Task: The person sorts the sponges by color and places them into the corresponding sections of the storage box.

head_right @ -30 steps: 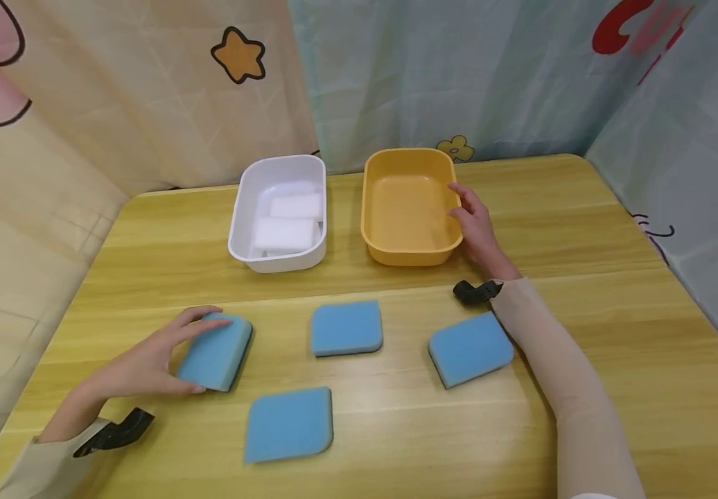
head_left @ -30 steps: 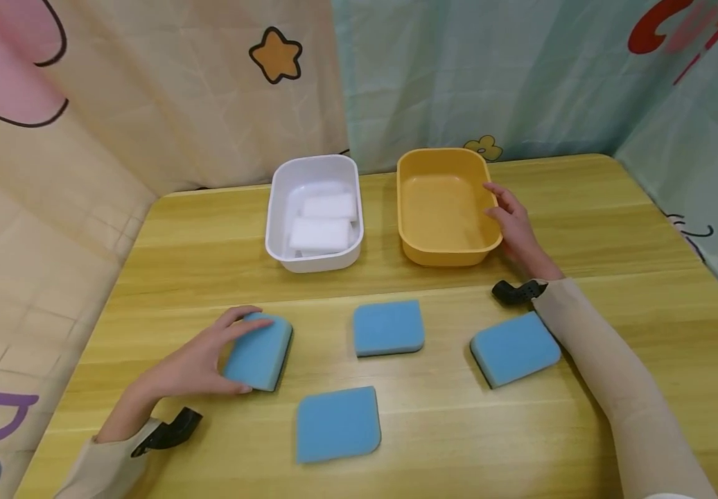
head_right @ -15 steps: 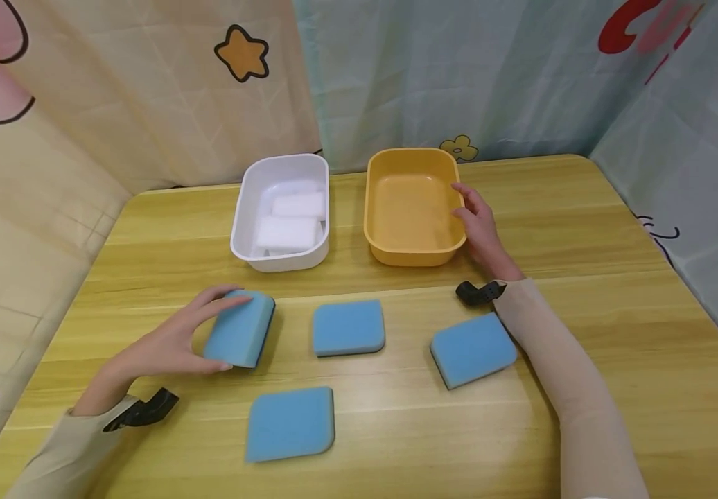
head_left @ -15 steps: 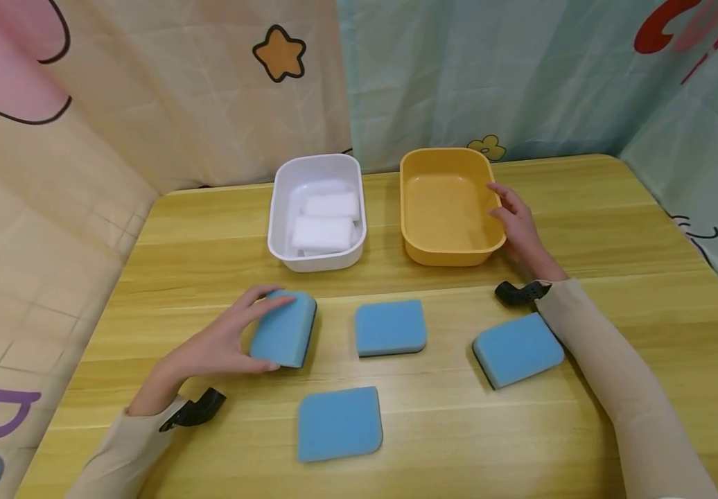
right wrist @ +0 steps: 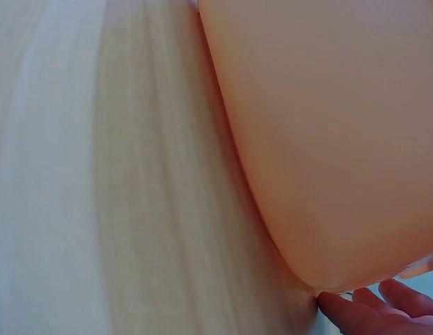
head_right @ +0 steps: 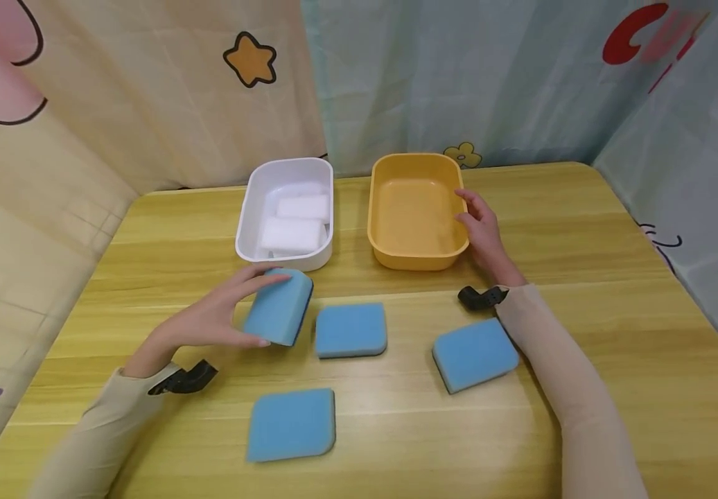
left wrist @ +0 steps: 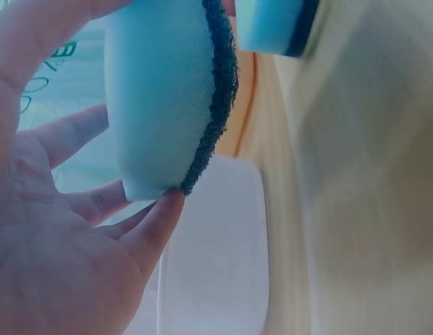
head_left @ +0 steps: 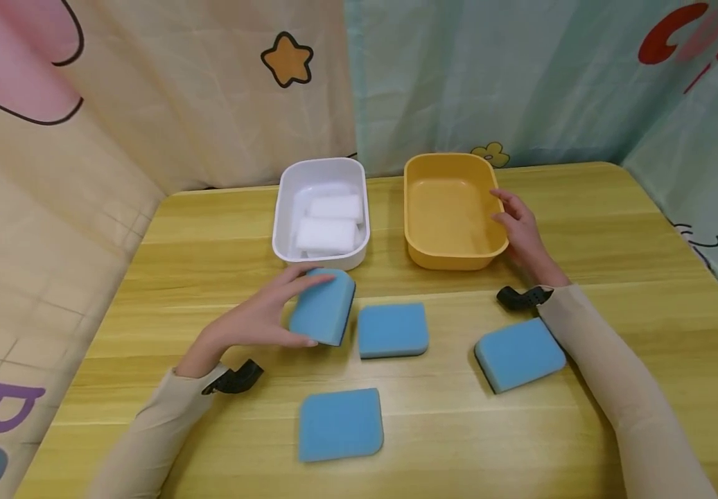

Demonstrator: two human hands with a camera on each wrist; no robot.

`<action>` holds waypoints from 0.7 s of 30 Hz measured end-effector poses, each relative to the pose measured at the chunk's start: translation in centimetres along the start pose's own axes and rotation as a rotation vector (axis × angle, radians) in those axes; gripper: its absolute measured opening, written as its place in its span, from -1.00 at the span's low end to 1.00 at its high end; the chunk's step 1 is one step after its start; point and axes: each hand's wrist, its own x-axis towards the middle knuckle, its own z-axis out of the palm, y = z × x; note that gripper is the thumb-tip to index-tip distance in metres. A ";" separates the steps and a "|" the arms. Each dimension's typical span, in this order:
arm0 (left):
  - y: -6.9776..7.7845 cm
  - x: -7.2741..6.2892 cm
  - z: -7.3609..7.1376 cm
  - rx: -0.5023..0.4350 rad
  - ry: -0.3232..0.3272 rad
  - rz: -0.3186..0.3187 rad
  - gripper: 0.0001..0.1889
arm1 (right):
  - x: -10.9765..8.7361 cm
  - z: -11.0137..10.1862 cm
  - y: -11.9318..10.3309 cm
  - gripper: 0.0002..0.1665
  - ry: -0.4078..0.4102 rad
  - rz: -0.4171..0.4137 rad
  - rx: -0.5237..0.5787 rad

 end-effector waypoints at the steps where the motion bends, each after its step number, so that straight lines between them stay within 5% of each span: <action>1: 0.0 0.3 0.1 0.000 0.003 0.010 -0.05 | 0.0 0.0 0.0 -0.47 0.000 0.003 -0.008; 21: 1.3 7.6 -1.1 -0.006 0.040 0.107 -0.07 | -0.1 0.0 0.1 -0.45 0.003 -0.011 -0.007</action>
